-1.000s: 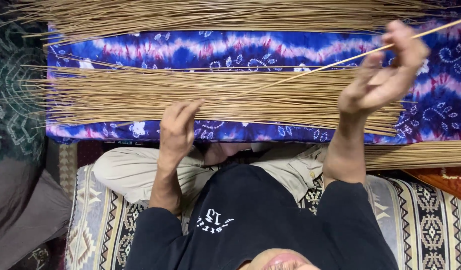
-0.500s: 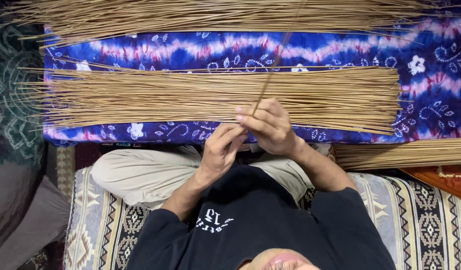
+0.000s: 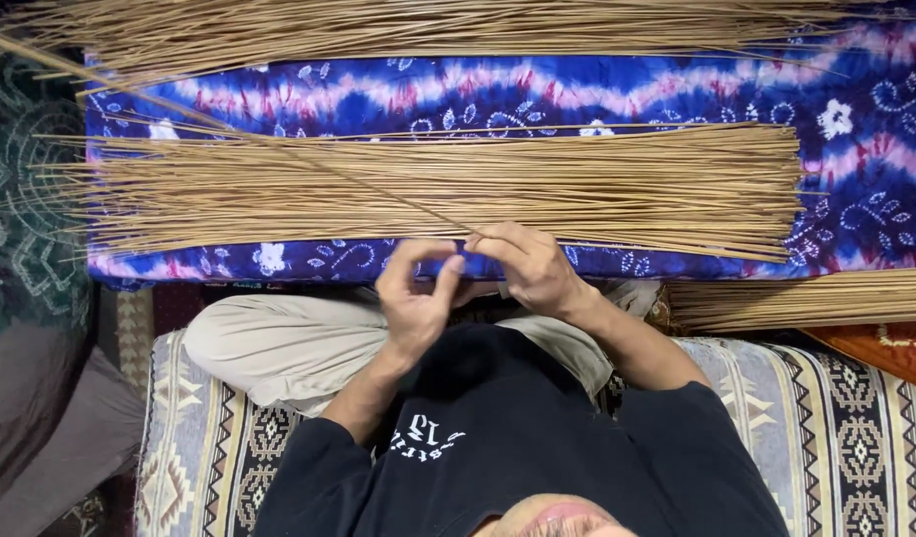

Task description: Sorting and aligning thin wooden sticks on a patterned cloth to create organized bundles.

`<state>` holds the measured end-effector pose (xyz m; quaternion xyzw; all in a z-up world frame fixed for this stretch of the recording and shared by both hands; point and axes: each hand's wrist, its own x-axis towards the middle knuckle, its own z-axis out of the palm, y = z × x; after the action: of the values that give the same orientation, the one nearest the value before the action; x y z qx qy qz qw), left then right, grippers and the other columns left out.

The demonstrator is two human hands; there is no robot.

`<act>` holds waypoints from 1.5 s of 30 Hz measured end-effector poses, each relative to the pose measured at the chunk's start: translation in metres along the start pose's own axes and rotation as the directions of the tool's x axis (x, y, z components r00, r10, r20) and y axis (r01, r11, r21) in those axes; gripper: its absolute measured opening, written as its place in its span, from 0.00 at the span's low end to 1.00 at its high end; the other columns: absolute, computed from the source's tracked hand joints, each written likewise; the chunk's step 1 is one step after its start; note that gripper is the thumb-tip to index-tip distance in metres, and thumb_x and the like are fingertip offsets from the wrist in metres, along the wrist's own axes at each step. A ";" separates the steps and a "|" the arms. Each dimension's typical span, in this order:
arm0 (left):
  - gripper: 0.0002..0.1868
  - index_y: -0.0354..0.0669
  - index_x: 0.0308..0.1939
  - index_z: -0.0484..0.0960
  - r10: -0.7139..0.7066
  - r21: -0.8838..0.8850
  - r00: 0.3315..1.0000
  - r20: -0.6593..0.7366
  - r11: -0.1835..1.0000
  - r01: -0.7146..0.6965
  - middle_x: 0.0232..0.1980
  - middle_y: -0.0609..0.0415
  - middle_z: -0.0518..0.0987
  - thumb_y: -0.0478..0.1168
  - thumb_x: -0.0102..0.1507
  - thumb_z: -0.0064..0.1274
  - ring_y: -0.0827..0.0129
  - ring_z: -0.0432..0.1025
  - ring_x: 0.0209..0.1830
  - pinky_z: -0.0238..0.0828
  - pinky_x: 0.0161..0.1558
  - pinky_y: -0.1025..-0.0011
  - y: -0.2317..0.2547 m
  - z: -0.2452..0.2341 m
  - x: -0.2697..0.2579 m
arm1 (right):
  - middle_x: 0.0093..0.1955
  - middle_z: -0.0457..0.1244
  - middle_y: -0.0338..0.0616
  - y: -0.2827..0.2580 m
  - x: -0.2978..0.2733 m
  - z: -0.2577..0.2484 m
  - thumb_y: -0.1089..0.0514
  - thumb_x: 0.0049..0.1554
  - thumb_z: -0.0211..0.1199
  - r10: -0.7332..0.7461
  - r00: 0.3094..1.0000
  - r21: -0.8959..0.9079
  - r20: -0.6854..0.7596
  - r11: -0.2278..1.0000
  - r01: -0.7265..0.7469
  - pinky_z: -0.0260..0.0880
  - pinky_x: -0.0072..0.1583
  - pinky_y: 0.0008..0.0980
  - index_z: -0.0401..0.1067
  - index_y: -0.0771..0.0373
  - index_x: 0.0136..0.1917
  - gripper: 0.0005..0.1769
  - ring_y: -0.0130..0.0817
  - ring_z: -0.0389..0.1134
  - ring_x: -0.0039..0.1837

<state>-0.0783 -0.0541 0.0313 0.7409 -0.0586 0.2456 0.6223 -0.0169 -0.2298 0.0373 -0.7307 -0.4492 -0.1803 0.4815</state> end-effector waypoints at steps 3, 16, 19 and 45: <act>0.14 0.36 0.53 0.79 -0.035 -0.135 0.996 -0.082 0.991 0.023 0.48 0.44 0.83 0.31 0.64 0.62 0.57 0.80 0.48 0.78 0.50 0.64 -0.007 -0.004 0.014 | 0.51 0.69 0.53 0.004 -0.010 -0.002 0.78 0.59 0.51 0.084 0.996 0.026 0.026 0.996 -0.085 0.73 0.50 0.47 0.76 0.68 0.54 0.16 0.56 0.72 0.47; 0.10 0.34 0.54 0.79 -0.158 -0.457 0.973 -0.167 0.887 0.065 0.46 0.39 0.85 0.36 0.74 0.47 0.56 0.83 0.44 0.83 0.45 0.64 -0.021 0.004 0.051 | 0.43 0.71 0.43 0.029 -0.045 -0.024 0.59 0.63 0.65 0.342 0.939 -0.236 0.021 0.915 -0.328 0.71 0.43 0.40 0.70 0.59 0.61 0.13 0.46 0.71 0.39; 0.09 0.38 0.53 0.81 -0.218 -0.480 0.969 -0.119 0.866 0.136 0.45 0.42 0.86 0.37 0.72 0.51 0.60 0.84 0.42 0.84 0.44 0.67 -0.025 0.023 0.049 | 0.43 0.69 0.38 0.022 -0.025 -0.025 0.55 0.63 0.67 0.287 0.958 -0.297 -0.017 0.913 -0.279 0.71 0.43 0.36 0.73 0.57 0.58 0.11 0.39 0.68 0.37; 0.34 0.61 0.59 0.85 0.224 0.769 0.968 0.113 0.597 -0.228 0.72 0.69 0.73 0.77 0.63 0.63 0.64 0.50 0.80 0.03 0.72 0.35 -0.100 -0.057 0.081 | 0.43 0.72 0.48 0.092 -0.032 -0.055 0.67 0.62 0.71 0.195 0.981 -0.439 0.002 0.881 -0.175 0.64 0.37 0.28 0.84 0.65 0.51 0.03 0.31 0.65 0.38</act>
<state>0.0147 0.0401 -0.0163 0.9233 -0.0418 0.3219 0.2055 0.0522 -0.3057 -0.0090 -0.8634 -0.3365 -0.2127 0.3099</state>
